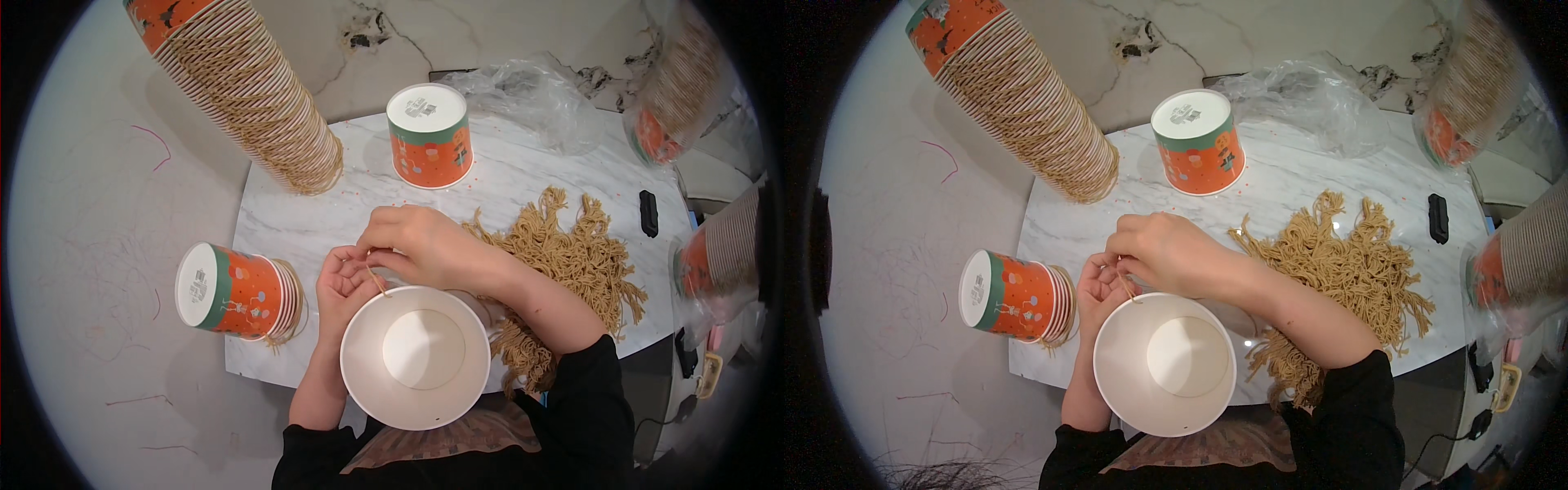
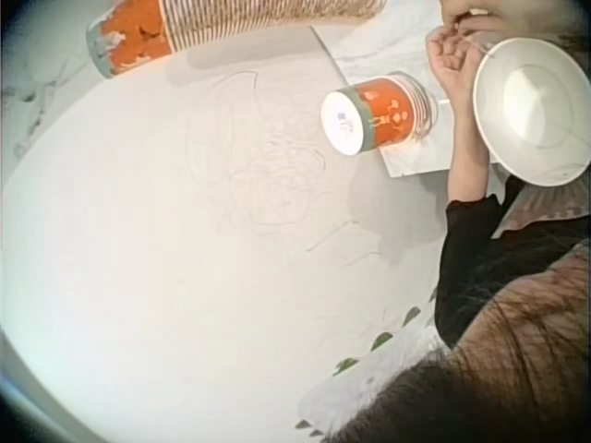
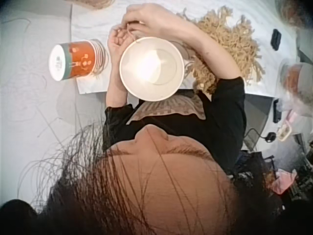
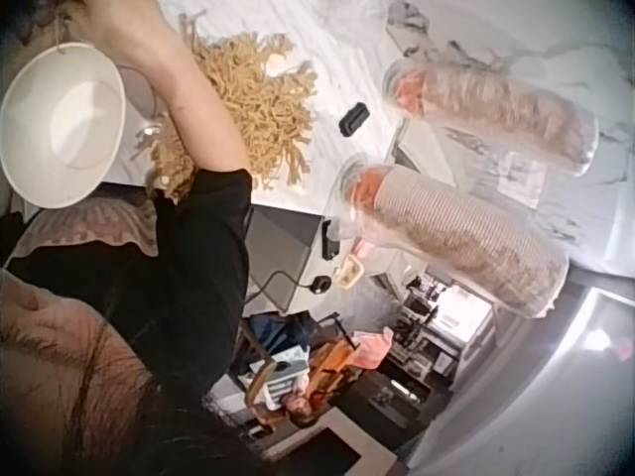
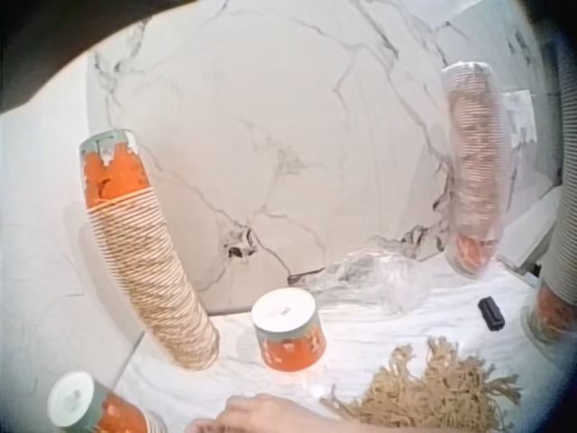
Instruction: Attaching a thin string to a decorative paper cup by threading it through pre-punched holes.
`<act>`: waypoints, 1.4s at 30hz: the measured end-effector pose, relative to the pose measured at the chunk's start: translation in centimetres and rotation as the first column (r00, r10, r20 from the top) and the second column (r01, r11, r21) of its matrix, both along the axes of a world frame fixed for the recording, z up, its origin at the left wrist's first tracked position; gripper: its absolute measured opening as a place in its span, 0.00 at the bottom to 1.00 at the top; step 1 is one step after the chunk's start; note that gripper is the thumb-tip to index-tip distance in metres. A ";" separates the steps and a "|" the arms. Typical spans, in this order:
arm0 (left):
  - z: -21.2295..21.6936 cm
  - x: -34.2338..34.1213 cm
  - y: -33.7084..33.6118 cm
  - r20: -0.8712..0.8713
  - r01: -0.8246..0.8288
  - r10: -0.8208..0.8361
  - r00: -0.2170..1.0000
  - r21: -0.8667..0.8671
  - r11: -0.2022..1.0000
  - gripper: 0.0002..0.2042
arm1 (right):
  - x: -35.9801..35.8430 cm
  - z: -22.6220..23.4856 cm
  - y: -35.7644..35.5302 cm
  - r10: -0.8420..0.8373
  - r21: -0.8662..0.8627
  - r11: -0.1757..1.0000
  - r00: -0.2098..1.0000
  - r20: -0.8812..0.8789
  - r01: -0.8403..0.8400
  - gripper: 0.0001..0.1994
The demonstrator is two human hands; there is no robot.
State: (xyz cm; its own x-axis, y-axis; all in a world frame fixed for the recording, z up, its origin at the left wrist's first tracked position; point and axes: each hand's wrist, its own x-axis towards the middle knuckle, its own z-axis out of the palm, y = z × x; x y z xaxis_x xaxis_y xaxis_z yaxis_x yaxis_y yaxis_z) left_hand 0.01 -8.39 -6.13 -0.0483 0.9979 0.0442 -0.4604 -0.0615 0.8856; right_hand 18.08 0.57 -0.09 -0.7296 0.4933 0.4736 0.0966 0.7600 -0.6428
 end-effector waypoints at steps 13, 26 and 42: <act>-0.2 -1.4 0.2 0.108 0.173 -0.176 0.978 0.041 0.984 0.19 | -0.2 0.2 -0.2 -0.033 -0.048 0.998 0.999 0.002 0.033 0.07; -0.7 -0.5 0.4 -0.040 0.009 -0.004 0.999 0.110 0.994 0.21 | -0.4 0.1 -0.4 -0.007 -0.124 0.992 1.000 -0.028 0.003 0.07; -0.7 0.0 -0.3 -0.315 -0.224 0.327 0.891 0.323 0.920 0.08 | -0.5 -0.2 -0.1 -0.039 -0.366 0.931 0.993 -0.112 -0.005 0.09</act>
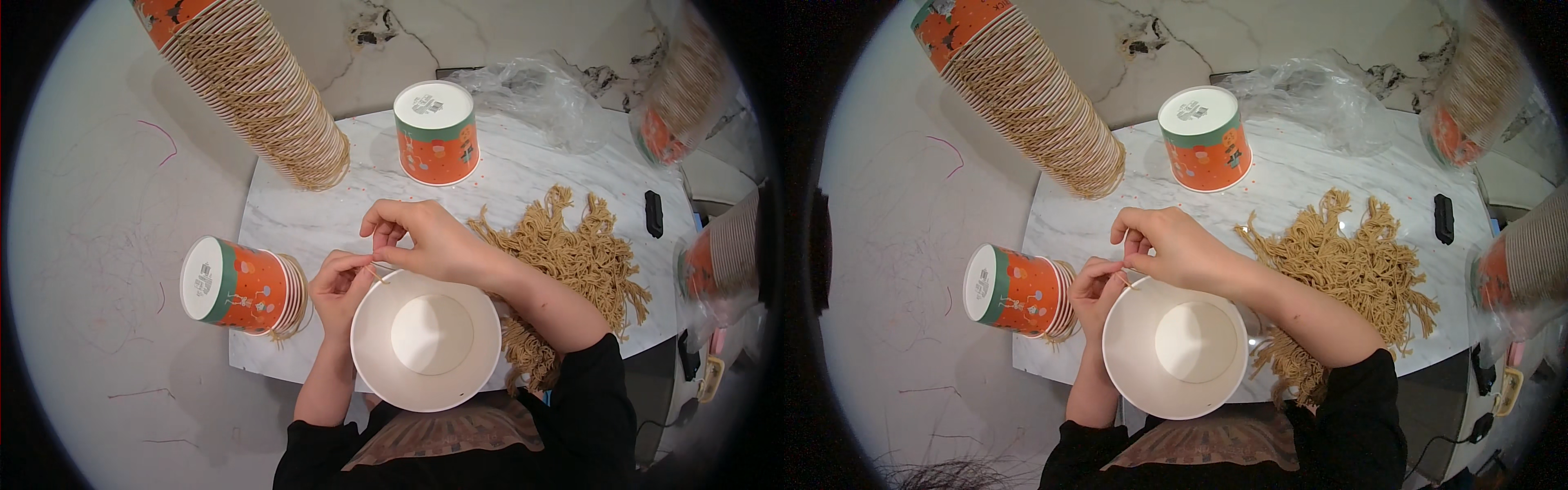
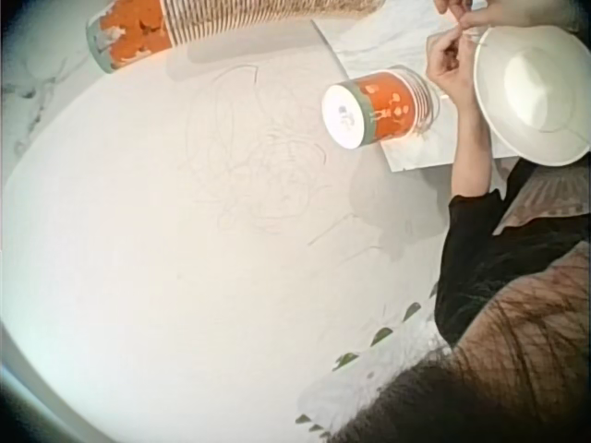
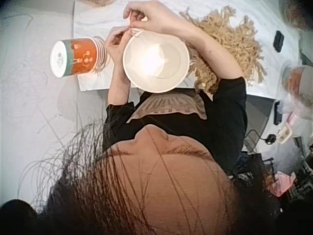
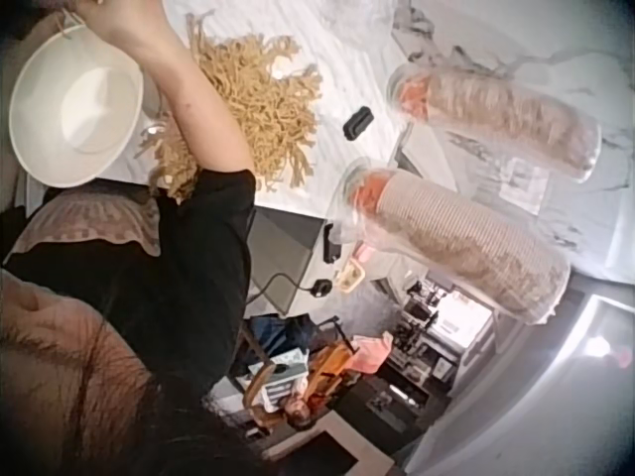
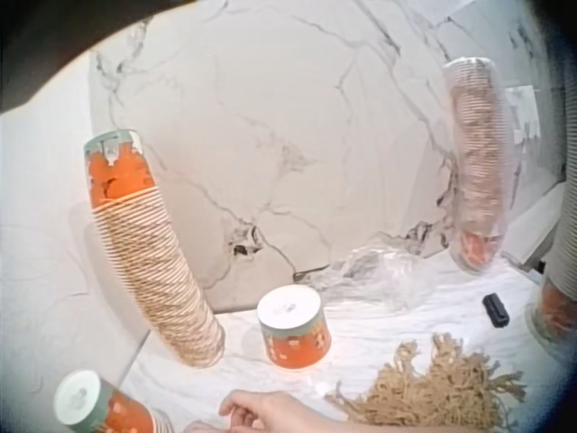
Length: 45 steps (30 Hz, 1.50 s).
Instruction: Attaching a thin string to a decorative paper cup by threading it through pre-punched holes.
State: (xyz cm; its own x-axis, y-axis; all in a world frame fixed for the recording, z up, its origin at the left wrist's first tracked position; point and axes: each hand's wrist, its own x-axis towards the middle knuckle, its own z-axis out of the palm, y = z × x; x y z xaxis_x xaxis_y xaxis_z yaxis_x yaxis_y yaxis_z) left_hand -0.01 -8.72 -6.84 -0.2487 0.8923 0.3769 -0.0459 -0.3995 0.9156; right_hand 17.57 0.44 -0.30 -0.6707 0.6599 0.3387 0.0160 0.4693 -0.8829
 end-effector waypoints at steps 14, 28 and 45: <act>-1.3 -1.5 0.4 0.281 0.315 -0.313 0.907 0.039 0.948 0.06 | 0.2 1.3 -0.9 0.197 -0.020 0.980 0.980 0.026 -0.196 0.11; 0.3 -1.8 0.1 0.727 0.634 -0.357 0.586 -0.136 0.762 0.17 | -0.4 2.0 -4.5 -0.108 0.384 0.919 0.994 0.019 0.093 0.11; 1.2 -1.0 -0.1 0.751 0.610 -0.302 0.587 -0.165 0.775 0.12 | 0.2 2.5 -4.7 -0.165 0.391 0.914 0.980 0.108 0.111 0.09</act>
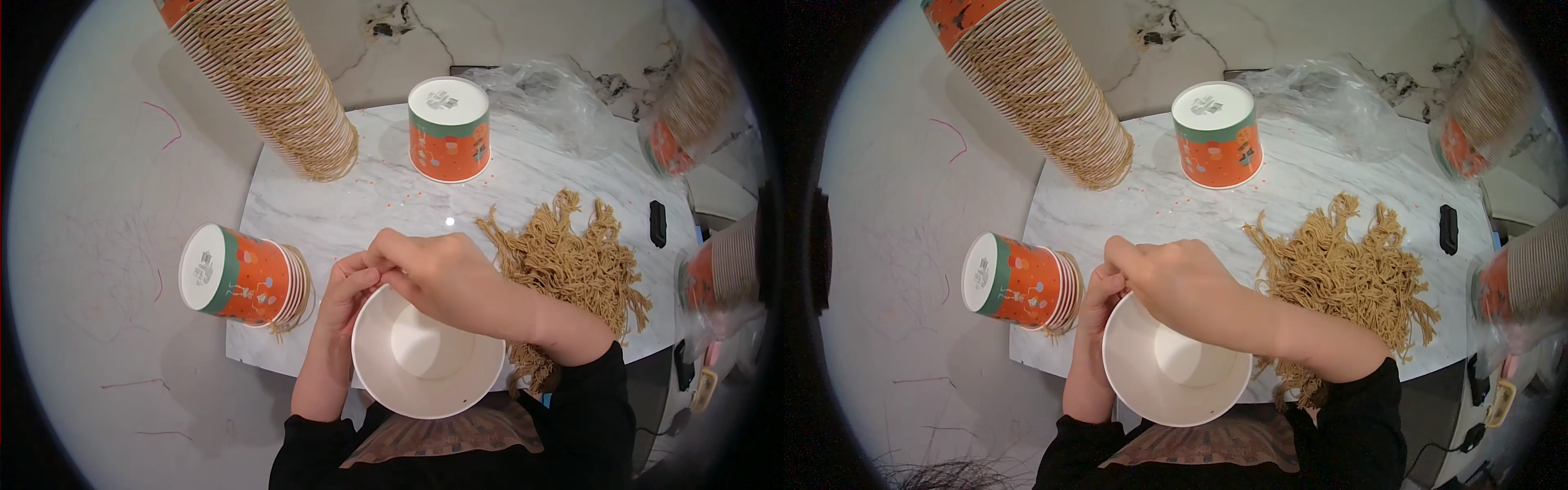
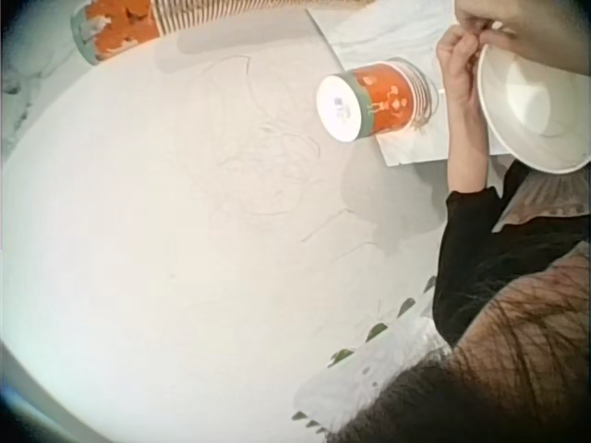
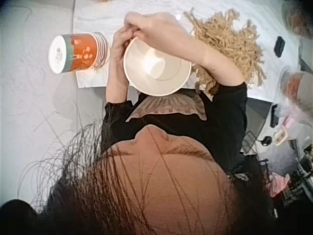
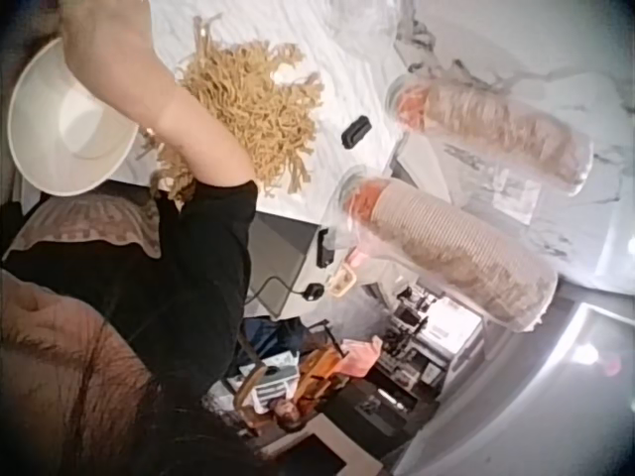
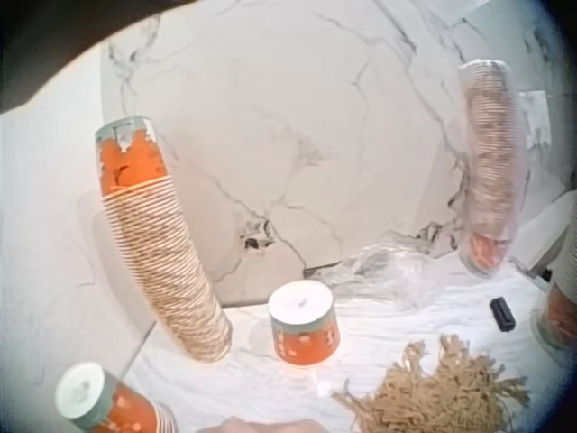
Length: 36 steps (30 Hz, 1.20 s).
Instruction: Attaching a thin string to a decorative paper cup by threading it through pre-punched holes.
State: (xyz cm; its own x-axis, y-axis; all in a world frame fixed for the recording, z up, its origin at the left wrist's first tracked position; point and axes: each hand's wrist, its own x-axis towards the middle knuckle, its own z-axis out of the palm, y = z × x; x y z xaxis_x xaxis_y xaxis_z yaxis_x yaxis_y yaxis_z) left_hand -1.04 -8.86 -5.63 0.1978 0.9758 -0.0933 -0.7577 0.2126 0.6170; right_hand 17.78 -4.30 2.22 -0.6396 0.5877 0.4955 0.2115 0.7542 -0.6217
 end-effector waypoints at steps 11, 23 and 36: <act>-1.1 -0.4 0.3 -0.347 -0.100 0.167 0.923 0.205 0.974 0.05 | 0.1 -0.7 1.6 -0.035 -0.238 0.970 0.997 0.067 0.050 0.07; -0.6 0.0 -0.1 -0.480 -0.179 0.370 0.795 0.397 0.900 0.03 | 0.2 -0.1 1.2 -0.056 -0.222 0.971 0.989 0.138 0.086 0.06; 0.0 -0.5 0.1 -0.222 -0.153 0.183 0.958 0.143 0.978 0.06 | -0.3 -0.6 1.3 -0.031 -0.159 0.987 0.999 0.019 0.034 0.04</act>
State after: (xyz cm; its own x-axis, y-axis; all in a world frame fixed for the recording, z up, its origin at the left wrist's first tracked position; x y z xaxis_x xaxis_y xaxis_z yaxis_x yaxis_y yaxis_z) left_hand -1.56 -8.74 -5.62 0.0169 0.9998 0.0059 -0.6078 0.0056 0.7940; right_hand 17.50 -2.98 1.65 -0.6261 0.6789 0.3836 0.2453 0.6385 -0.7295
